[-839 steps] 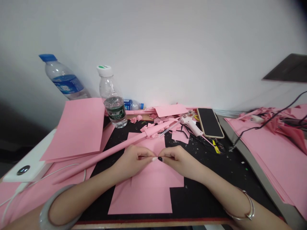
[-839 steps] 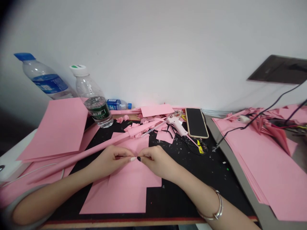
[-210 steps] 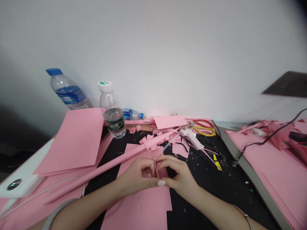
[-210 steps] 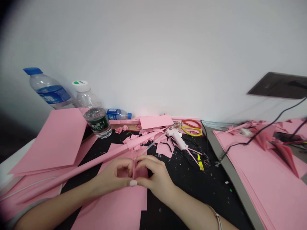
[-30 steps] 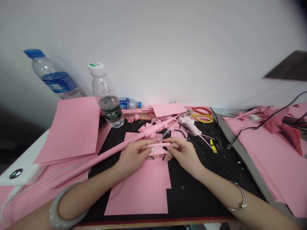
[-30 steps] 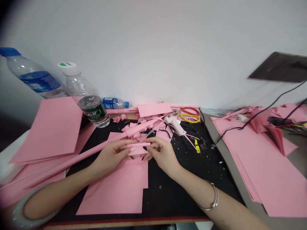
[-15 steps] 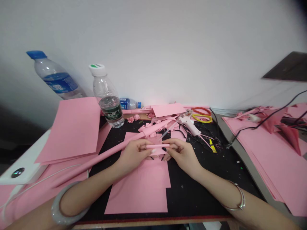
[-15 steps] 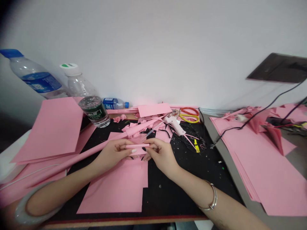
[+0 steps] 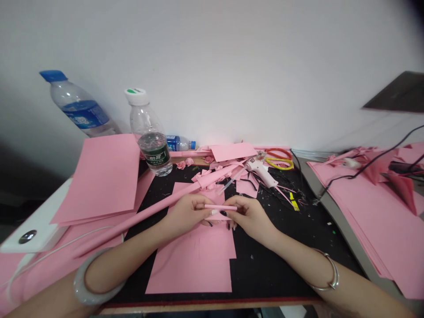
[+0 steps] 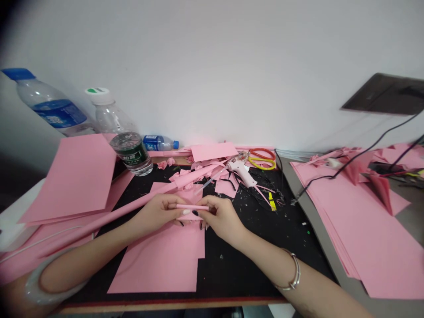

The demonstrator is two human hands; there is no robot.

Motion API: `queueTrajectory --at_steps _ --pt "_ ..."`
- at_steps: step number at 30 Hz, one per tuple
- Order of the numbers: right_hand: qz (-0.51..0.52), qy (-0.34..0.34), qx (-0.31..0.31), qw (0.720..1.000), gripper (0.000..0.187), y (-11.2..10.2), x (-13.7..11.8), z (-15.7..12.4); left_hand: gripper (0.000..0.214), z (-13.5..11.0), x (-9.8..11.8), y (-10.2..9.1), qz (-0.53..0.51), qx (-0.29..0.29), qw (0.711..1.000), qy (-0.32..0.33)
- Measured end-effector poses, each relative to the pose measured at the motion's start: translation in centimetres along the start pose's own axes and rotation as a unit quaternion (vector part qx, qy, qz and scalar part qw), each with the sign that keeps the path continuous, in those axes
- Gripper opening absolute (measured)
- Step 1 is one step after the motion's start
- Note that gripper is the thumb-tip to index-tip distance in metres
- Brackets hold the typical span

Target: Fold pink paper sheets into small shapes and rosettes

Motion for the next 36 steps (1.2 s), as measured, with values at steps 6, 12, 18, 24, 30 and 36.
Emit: queueTrajectory --at_steps 6,12,18,24,30,36 --pt "-0.069 -0.011 -0.017 0.997 0.005 0.2 -0.1 0.0 0.015 0.0 -0.2 0.2 0.036 -0.002 0.999 0.015" --pt "-0.200 -0.090 -0.024 0.975 0.014 0.6 -1.0 -0.4 0.015 -0.2 -0.1 0.6 0.095 -0.009 0.995 0.024" --pt "-0.192 -0.097 -0.011 0.977 0.022 0.5 -1.1 -0.4 0.014 -0.2 0.0 0.8 0.092 -0.010 0.996 0.013" --pt "-0.108 -0.059 0.014 0.992 0.020 -0.1 -0.9 -0.3 0.011 -0.1 -0.2 0.5 0.044 0.010 0.999 0.003" --pt "-0.026 -0.035 0.059 0.997 0.023 -0.7 -0.8 -0.2 0.006 0.1 -0.5 0.2 -0.010 0.018 1.000 -0.008" --pt "0.010 -0.031 0.030 0.999 0.014 -0.6 -0.6 0.1 0.004 0.1 -0.5 0.1 -0.021 0.035 0.999 -0.005"
Point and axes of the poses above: each hand's wrist, its own z-axis towards the middle knuckle, its own y-axis out of the palm, x = y × z, the point moved 4 cm from there along z, towards the middle knuckle, and after that the axes turned 10 degrees about z, right-handed, at the moved point
